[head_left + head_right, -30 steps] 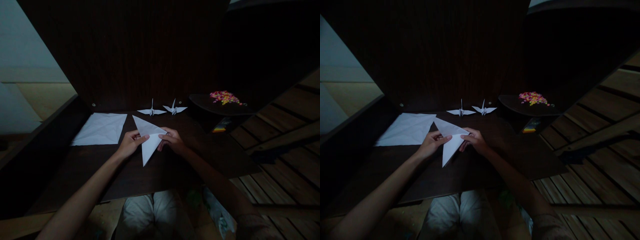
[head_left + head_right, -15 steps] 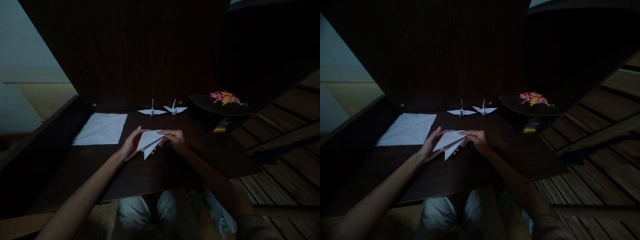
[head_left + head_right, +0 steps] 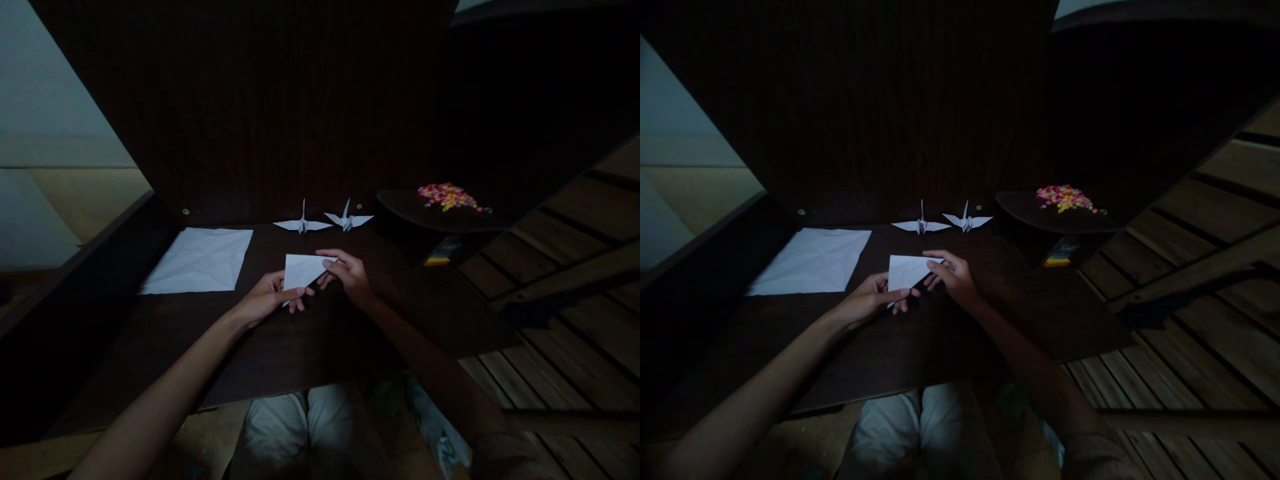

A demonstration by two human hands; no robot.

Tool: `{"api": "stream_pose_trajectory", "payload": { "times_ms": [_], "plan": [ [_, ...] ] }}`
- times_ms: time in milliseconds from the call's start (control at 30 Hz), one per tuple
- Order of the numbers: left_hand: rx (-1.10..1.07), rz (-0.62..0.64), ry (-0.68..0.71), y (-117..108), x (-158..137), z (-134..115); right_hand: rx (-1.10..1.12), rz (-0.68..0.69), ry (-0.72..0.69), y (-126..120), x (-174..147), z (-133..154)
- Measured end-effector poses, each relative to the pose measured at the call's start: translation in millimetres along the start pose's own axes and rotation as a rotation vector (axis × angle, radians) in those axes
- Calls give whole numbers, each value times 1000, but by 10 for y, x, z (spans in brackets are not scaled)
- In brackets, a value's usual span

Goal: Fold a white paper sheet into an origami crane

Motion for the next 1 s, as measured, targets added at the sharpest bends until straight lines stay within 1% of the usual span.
{"api": "stream_pose_trajectory", "payload": {
  "times_ms": [100, 267, 333, 500, 600, 667, 800, 900, 1000],
  "plan": [
    [20, -26, -10, -5, -1, 4, -70, -20, 0, 18, 9, -7],
    [-19, -38, -110, 10, 4, 0, -88, 18, -16, 14, 14, -21],
    [-1, -34, -127, 12, 5, 1, -89, 30, -13, 11, 17, -18],
    [101, -57, -98, -22, -4, 11, -90, 33, 30, 2, 29, -8],
    [141, -52, -85, -34, -6, 17, -112, 63, 48, -11, 44, -17],
    [158, -47, -81, -35, -2, 25, -142, 90, 50, -22, 55, -28],
    [196, -43, -71, -40, 10, 28, -196, 91, 36, -52, 56, -23],
    [236, -3, -77, -59, -4, 6, -226, 138, 56, -69, 40, 19],
    [277, 117, -102, -69, -42, -14, -259, 253, 131, -71, 21, 74]
  ]
}}
Point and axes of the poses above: each hand's wrist, its own x-axis towards the middle knuckle, its own y-axis out of the palm, z = x × y, the point moved 2 cm from there along x, towards the middle knuckle, and after that the axes turned 6 degrees about x, right-handed, at the moved point
